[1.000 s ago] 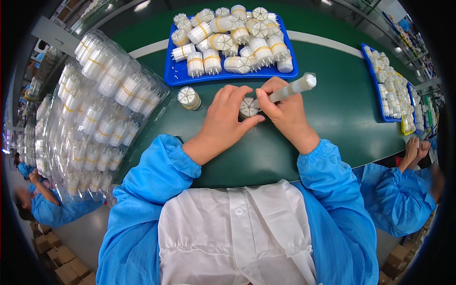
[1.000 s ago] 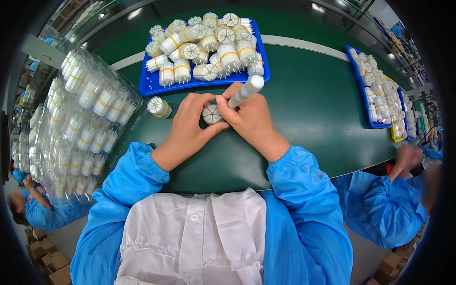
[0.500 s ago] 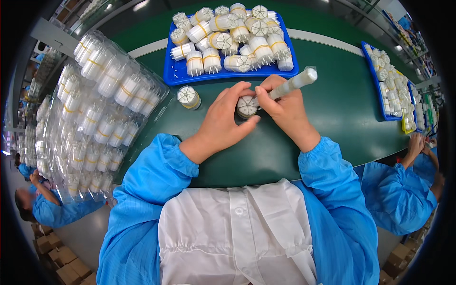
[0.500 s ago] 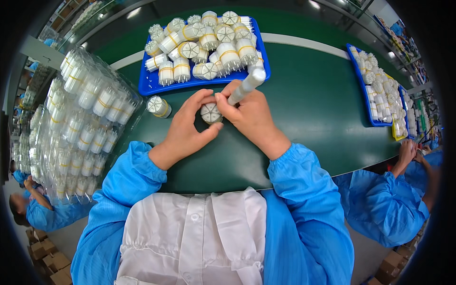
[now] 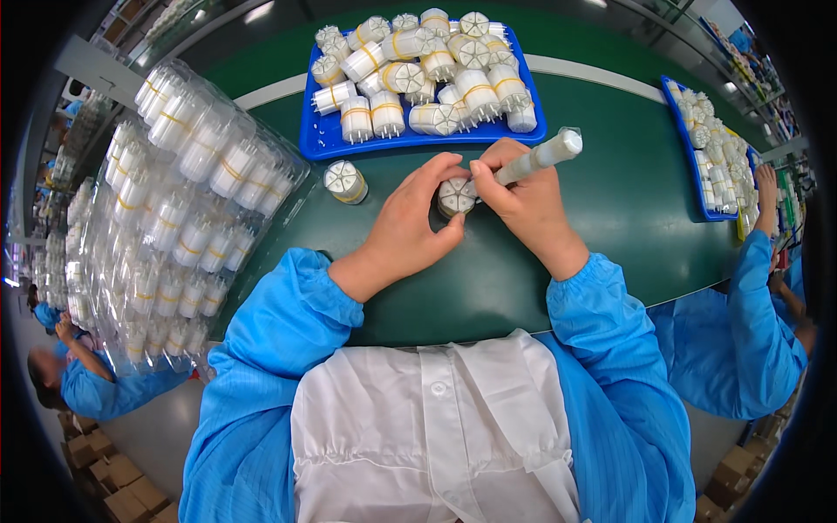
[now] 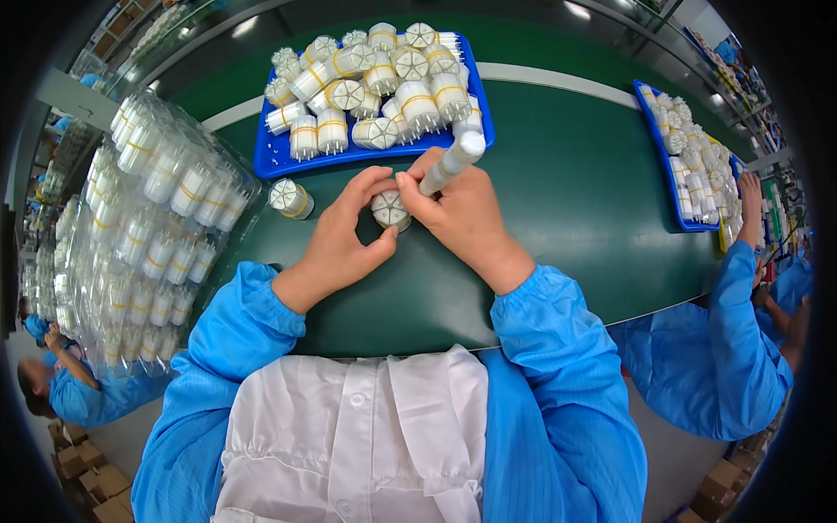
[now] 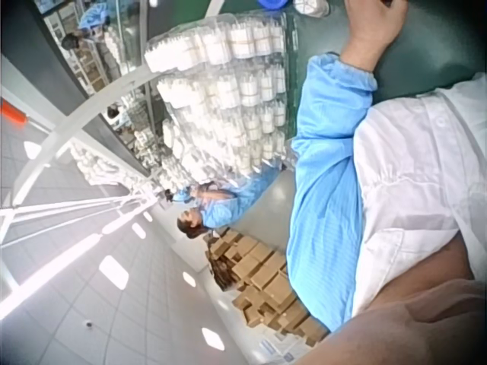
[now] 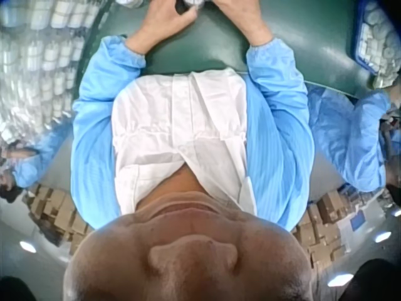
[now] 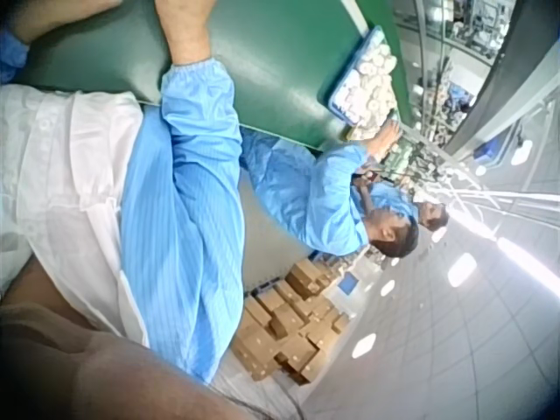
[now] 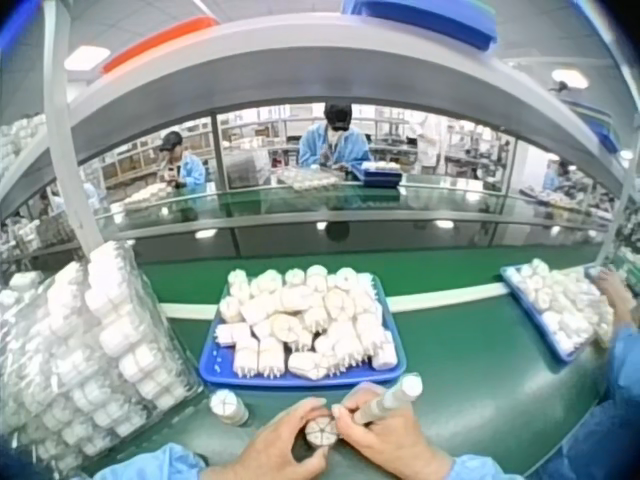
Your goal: The person uses a syringe-like tool to apply a substance to the center of small white cylindrical objects. They pick up each object from a green tray, apply the substance, and place it into a blue tray. The process is repeated for multiple items in a factory setting.
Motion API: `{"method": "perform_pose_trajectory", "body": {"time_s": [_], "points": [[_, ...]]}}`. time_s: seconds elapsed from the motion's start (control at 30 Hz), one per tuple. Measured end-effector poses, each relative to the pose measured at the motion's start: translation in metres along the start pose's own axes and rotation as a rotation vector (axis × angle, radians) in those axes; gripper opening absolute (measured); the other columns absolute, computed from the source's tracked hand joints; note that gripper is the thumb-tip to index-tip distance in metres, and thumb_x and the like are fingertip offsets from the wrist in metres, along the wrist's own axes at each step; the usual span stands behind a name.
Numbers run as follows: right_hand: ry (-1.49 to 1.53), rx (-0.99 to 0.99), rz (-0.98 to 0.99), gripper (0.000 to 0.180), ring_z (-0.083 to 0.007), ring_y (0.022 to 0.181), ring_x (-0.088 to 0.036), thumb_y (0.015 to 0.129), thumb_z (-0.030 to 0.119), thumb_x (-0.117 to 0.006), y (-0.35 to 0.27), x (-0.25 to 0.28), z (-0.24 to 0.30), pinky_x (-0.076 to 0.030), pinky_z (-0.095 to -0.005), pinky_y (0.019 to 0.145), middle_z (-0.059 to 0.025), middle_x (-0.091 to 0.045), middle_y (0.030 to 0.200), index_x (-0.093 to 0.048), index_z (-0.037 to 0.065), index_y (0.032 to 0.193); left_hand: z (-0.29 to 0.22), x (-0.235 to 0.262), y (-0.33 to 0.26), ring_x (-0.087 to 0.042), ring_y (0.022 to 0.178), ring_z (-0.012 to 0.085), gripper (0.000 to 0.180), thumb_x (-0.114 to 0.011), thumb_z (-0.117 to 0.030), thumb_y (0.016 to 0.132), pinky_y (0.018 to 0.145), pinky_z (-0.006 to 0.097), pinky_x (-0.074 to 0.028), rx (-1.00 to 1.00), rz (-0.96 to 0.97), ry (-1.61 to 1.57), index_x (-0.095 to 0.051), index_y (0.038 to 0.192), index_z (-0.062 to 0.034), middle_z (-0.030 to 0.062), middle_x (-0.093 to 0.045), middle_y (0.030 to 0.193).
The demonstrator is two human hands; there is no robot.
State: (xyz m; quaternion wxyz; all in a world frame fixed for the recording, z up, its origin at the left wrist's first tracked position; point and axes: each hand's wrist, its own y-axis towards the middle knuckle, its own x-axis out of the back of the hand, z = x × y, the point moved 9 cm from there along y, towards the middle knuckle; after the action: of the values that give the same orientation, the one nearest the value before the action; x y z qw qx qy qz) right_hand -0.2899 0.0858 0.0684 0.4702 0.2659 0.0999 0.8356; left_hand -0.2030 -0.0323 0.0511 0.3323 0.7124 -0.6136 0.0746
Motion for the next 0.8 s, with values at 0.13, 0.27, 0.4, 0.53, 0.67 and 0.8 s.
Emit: {"method": "perform_pose_trajectory", "body": {"time_s": [0.13,0.27,0.4,0.53,0.67,0.8], "points": [[-0.010,0.012,0.000,0.016,-0.0125,0.063,-0.059,0.091,0.015,-0.071,0.000,-0.002,-0.001,-0.045,-0.0301,0.057,-0.0041,-0.064,0.071,-0.064,0.003,0.084,0.004,0.000,0.003,-0.059,0.120,0.0344,0.072,-0.078,-0.009,0.078,0.101,0.042,-0.049,0.069,0.035,0.139,-0.043,0.141,-0.0031,0.0171,-0.061,0.129],[0.085,-0.060,-0.062,0.016,-0.0112,0.065,-0.060,0.091,0.015,-0.071,0.000,0.006,-0.003,-0.046,-0.0297,0.057,-0.0038,-0.065,0.072,-0.064,0.003,0.083,0.004,0.002,0.000,-0.061,0.119,0.0290,0.070,-0.077,-0.006,0.079,0.103,0.038,-0.048,0.086,-0.004,0.076,-0.044,0.141,-0.0014,0.0172,-0.060,0.131],[0.106,-0.093,-0.048,0.016,-0.0107,0.065,-0.060,0.091,0.015,-0.072,0.000,0.007,-0.004,-0.047,-0.0288,0.058,-0.0040,-0.065,0.071,-0.065,0.003,0.083,0.004,-0.002,-0.001,-0.062,0.118,0.0288,0.067,-0.074,-0.003,0.080,0.103,0.038,-0.048,0.052,0.028,-0.045,-0.045,0.140,-0.0015,0.0166,-0.061,0.130],[0.018,-0.097,0.005,0.017,-0.0121,0.065,-0.060,0.091,0.017,-0.072,-0.001,0.002,-0.006,-0.047,-0.0292,0.059,-0.0048,-0.066,0.071,-0.065,0.003,0.084,0.001,-0.003,0.002,-0.062,0.117,0.0301,0.064,-0.074,-0.004,0.080,0.102,0.039,-0.049,0.022,0.030,-0.040,-0.047,0.138,-0.0016,0.0165,-0.061,0.128],[-0.023,-0.072,0.015,0.018,-0.0129,0.065,-0.061,0.091,0.019,-0.072,-0.001,0.001,-0.003,-0.047,-0.0296,0.059,-0.0049,-0.066,0.071,-0.065,0.003,0.085,-0.011,-0.002,0.007,-0.060,0.113,0.0338,0.058,-0.078,-0.007,0.079,0.097,0.041,-0.049,-0.149,0.045,0.188,-0.053,0.131,-0.0029,0.0152,-0.061,0.122],[0.173,-0.176,-0.072,0.017,-0.0106,0.063,-0.060,0.093,0.016,-0.070,-0.001,0.005,-0.007,-0.047,-0.0287,0.057,-0.0033,-0.066,0.070,-0.065,0.003,0.084,-0.012,0.003,0.001,-0.058,0.110,0.0353,0.050,-0.081,-0.011,0.078,0.094,0.043,-0.048,-0.114,0.000,0.155,-0.059,0.123,-0.0040,0.0143,-0.062,0.117]]}}
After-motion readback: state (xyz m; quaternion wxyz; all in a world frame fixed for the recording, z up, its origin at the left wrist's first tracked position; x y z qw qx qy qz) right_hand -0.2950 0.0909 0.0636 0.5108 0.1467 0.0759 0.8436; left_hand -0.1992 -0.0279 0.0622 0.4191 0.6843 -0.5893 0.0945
